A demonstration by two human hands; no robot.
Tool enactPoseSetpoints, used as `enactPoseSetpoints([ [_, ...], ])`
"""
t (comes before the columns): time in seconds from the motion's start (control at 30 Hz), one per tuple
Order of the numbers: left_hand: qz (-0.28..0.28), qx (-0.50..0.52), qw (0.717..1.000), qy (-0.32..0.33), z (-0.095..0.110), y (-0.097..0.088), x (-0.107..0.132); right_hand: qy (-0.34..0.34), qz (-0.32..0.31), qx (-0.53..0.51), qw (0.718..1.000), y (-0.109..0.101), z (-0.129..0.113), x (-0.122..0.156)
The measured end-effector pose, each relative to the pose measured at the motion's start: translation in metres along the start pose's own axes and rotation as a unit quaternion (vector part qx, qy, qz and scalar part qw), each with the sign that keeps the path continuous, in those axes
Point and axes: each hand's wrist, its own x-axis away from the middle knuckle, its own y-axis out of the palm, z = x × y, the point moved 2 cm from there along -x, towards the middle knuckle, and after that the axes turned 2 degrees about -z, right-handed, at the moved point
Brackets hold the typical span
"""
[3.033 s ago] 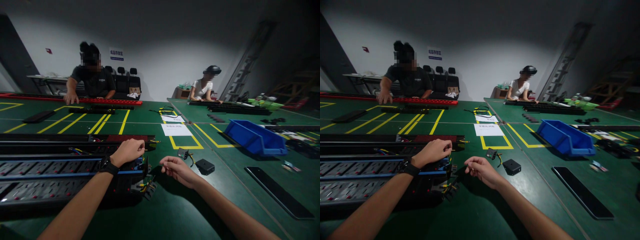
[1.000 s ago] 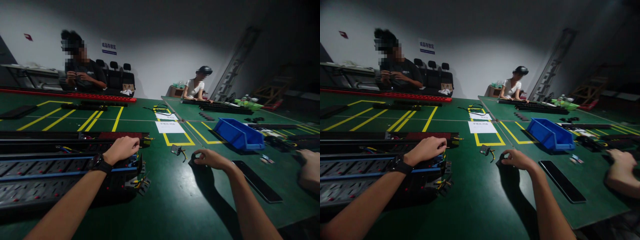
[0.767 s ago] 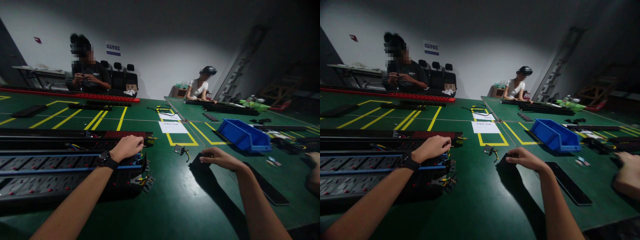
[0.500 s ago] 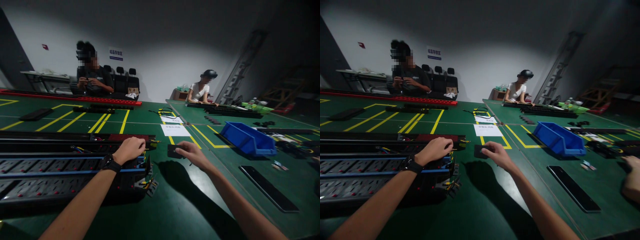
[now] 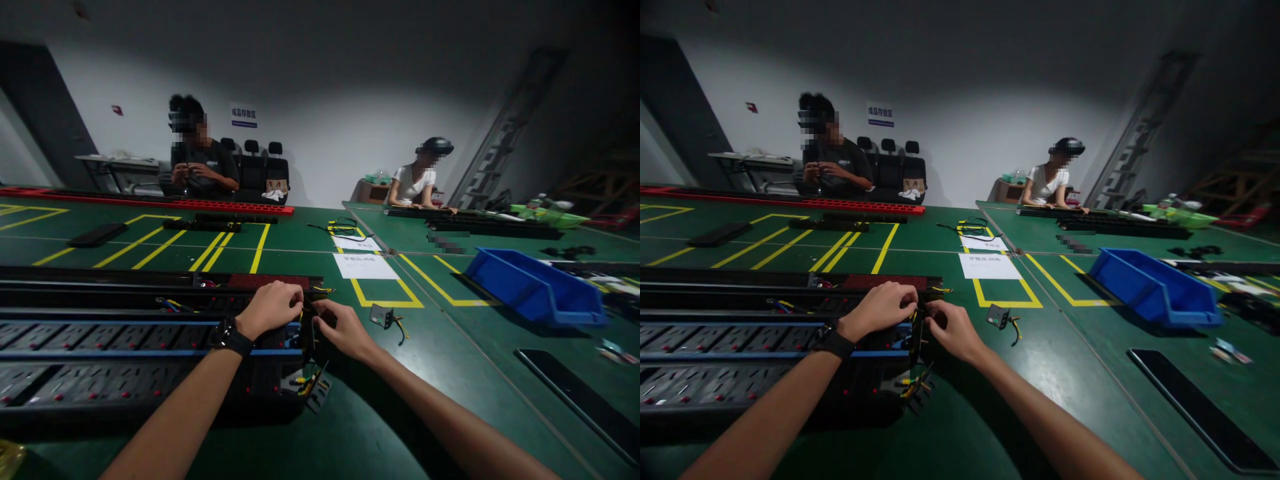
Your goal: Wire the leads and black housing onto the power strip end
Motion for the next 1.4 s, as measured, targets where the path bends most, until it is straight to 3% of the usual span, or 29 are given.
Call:
enactPoseSetpoints([
  [0.3,-0.009,-0.007,1.0,-0.015,0.003,-0.002,-0.002,-0.002,0.001,-0.039,0.999,0.002,0.006,0.004],
  [0.53,-0.01,-0.003,1.0,-0.002,-0.002,0.002,-0.004,0.007,0.071,0.012,0.997,0.004,0.004,0.008],
  [0.93,-0.017,0.004,1.0,-0.02,-0.002,-0.003,-0.006,-0.002,0.002,-0.08,0.997,0.009,-0.004,0.004],
  [1.4,-0.031,0.032,0.999,-0.004,-0.003,-0.002,-0.005,0.001,-0.017,-0.151,0.988,0.013,0.002,0.0],
])
